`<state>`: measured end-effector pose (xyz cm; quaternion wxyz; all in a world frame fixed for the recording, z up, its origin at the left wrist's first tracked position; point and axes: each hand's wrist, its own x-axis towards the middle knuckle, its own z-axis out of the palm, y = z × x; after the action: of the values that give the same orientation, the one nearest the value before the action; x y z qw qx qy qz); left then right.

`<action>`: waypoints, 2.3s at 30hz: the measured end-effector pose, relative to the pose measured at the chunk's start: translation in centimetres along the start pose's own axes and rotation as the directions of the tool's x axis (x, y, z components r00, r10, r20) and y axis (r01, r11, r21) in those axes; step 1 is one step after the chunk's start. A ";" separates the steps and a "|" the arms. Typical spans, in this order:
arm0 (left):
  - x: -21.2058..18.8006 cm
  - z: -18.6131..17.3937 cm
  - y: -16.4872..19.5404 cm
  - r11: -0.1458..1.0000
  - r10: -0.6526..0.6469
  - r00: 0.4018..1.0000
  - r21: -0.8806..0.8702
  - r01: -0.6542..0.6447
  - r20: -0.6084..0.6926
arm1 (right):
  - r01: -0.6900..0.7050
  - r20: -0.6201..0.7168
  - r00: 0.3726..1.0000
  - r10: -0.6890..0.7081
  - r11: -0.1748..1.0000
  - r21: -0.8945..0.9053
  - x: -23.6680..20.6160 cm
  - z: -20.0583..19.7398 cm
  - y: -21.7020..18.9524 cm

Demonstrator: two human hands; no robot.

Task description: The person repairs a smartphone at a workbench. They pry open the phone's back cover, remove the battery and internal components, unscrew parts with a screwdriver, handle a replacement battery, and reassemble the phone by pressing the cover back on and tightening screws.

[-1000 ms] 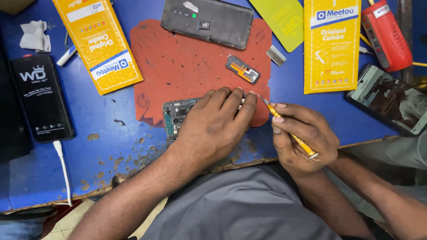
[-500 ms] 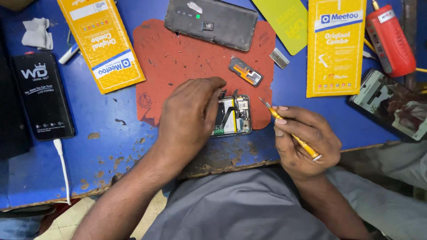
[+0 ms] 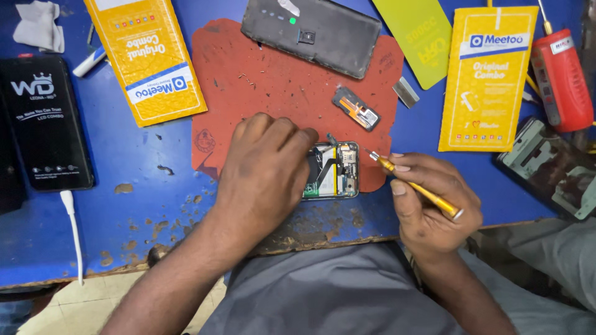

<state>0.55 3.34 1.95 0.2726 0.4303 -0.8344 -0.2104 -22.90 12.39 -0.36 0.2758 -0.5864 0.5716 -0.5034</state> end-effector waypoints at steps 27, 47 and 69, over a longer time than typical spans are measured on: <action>0.6 -1.9 1.0 0.983 0.142 0.946 0.067 -0.168 0.291 | -0.338 0.110 0.941 0.320 0.876 0.344 2.1 0.4 0.8; 0.3 -1.6 0.7 0.988 0.134 0.953 0.036 -0.149 0.272 | -0.297 0.117 0.955 0.273 0.881 0.369 2.1 0.6 1.5; 0.6 -1.7 0.9 0.987 0.135 0.956 0.053 -0.154 0.261 | -0.252 0.050 0.965 0.257 0.862 0.440 2.2 1.1 1.5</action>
<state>0.84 3.09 3.94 0.1612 0.3470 -0.8990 -0.2132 -22.80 9.75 -1.49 0.4628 -0.4251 0.5158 -0.5823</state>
